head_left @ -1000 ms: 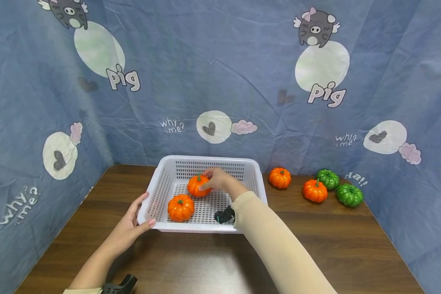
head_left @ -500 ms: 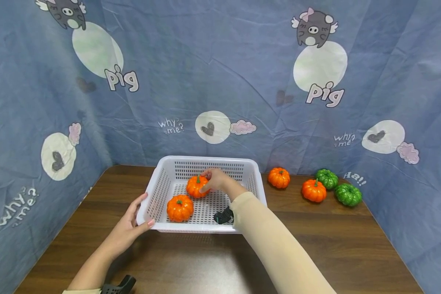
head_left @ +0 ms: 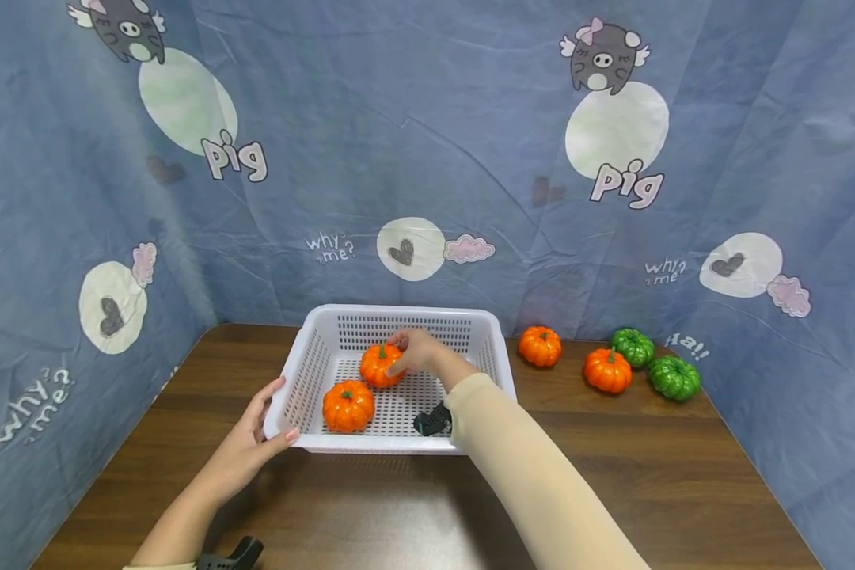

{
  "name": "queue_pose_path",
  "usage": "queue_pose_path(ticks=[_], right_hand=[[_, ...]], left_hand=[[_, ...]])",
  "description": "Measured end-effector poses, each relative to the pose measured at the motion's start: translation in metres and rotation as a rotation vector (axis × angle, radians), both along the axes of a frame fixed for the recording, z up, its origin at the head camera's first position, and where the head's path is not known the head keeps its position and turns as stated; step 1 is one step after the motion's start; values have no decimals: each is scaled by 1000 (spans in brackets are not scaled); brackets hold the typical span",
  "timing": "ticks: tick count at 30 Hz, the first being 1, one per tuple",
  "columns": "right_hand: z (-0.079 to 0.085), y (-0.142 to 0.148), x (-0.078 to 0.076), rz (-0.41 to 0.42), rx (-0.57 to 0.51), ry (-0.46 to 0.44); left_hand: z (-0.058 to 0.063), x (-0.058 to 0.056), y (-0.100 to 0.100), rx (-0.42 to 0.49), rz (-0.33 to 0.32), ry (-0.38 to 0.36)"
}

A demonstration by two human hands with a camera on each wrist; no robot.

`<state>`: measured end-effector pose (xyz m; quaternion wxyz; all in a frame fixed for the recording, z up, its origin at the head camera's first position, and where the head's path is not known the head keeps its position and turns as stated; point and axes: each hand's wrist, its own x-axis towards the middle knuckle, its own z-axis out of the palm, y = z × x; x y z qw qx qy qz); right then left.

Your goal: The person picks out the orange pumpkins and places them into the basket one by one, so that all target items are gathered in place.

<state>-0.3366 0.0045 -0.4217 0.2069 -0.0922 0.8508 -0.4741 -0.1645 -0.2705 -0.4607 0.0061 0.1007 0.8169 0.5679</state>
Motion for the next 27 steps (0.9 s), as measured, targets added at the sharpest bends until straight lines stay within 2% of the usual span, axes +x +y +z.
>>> queue_pose_path(ticks=[8,11,17,27], right_hand=[[8,4,-3,19,35,27],[16,7,-2,32,52,48],[36,17,2,44,-61,5],[63,44,16,39,-28,52]], left_hand=[[-1,0,-1,21,-11,-7],[-1,1,-1,19,-10,-5],[0,1,0,13,-9,-2],[0,2,-1,4,-1,-1]])
